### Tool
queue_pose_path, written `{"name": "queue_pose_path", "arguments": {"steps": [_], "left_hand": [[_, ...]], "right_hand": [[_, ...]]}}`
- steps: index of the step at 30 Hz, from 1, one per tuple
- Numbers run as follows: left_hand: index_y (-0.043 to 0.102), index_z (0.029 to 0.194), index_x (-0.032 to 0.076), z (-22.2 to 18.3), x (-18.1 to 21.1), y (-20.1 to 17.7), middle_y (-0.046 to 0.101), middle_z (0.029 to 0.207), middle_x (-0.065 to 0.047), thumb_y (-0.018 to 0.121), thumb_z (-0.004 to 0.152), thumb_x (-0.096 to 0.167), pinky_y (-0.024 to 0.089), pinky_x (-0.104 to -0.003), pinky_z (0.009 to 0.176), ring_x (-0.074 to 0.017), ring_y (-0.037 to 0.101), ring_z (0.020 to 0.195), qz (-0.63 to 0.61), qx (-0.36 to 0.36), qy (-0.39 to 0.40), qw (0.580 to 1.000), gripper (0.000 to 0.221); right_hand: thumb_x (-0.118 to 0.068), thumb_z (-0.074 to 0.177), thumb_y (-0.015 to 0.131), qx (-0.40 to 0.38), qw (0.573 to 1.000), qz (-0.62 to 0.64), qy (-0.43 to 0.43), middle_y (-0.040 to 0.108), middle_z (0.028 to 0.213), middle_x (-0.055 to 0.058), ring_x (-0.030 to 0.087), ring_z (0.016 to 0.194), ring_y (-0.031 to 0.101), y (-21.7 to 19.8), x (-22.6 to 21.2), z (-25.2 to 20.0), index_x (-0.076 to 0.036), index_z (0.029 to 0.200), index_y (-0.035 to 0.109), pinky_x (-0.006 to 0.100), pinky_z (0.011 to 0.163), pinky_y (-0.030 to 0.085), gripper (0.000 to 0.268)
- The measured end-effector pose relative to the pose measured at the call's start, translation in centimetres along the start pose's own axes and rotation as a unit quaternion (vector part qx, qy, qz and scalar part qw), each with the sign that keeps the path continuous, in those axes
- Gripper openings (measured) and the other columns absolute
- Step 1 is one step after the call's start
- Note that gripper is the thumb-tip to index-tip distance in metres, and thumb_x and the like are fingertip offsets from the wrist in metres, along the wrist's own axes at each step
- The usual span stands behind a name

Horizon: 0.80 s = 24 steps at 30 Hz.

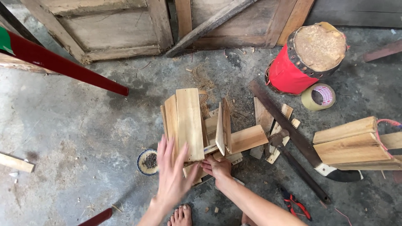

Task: Assembling a wooden structure by fitting thin slats into a frame and securing them with pliers.

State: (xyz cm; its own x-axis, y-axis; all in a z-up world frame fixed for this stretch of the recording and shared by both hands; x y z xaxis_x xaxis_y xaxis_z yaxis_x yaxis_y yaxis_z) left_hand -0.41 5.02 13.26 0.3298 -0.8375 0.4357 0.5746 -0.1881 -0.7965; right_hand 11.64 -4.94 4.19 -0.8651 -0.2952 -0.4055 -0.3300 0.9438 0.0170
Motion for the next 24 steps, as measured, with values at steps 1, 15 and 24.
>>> {"name": "queue_pose_path", "arguments": {"steps": [1, 15, 24], "left_hand": [[0.026, 0.161, 0.019, -0.6, 1.5, -0.9, 0.014, 0.170, -0.022, 0.083, 0.081, 0.031, 0.015, -0.070, 0.128, -0.0444, 0.013, 0.159, -0.001, 0.000, -0.002, 1.000, 0.099], [0.051, 0.122, -0.001, -5.6, -1.0, 8.1, 0.065, 0.069, -0.016, 0.048, 0.101, 0.014, 0.056, -0.047, 0.043, -0.0321, 0.066, 0.050, 0.050, -0.328, -0.125, 0.935, 0.025], [0.059, 0.118, -0.004, -8.7, -3.8, 12.5, 0.065, 0.059, -0.011, 0.059, 0.087, 0.008, 0.051, -0.038, 0.036, -0.0215, 0.061, 0.040, 0.149, -0.278, -0.034, 0.948, 0.033]], "right_hand": [[-0.007, 0.099, 0.067, 0.001, 1.000, -0.002, 0.000, 0.077, 0.094, 0.018, 0.024, 0.082, 0.077, 0.0, -0.3, 0.1, 0.007, 0.106, 0.065, 0.030, 0.073, 0.064, 0.016], [-0.007, 0.098, 0.069, -0.012, 0.999, 0.012, -0.030, 0.074, 0.085, 0.019, 0.024, 0.069, 0.073, -0.7, 1.4, 2.7, 0.009, 0.099, 0.064, 0.029, 0.056, 0.059, 0.017], [-0.002, 0.097, 0.068, 0.003, 0.999, 0.023, -0.027, 0.073, 0.088, 0.016, 0.023, 0.072, 0.072, -0.4, 0.6, 0.6, 0.005, 0.107, 0.066, 0.031, 0.065, 0.063, 0.013]]}}
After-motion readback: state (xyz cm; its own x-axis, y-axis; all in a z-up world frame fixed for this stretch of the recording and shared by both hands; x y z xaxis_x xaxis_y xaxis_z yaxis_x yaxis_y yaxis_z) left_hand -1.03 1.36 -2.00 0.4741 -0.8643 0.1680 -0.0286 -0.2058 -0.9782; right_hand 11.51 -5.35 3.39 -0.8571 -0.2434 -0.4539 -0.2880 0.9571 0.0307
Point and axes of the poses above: each hand's wrist, its own z-axis towards the middle knuckle, its own y-axis out of the palm, x = y × z, the point moved 1 cm from there along z, towards the middle knuckle
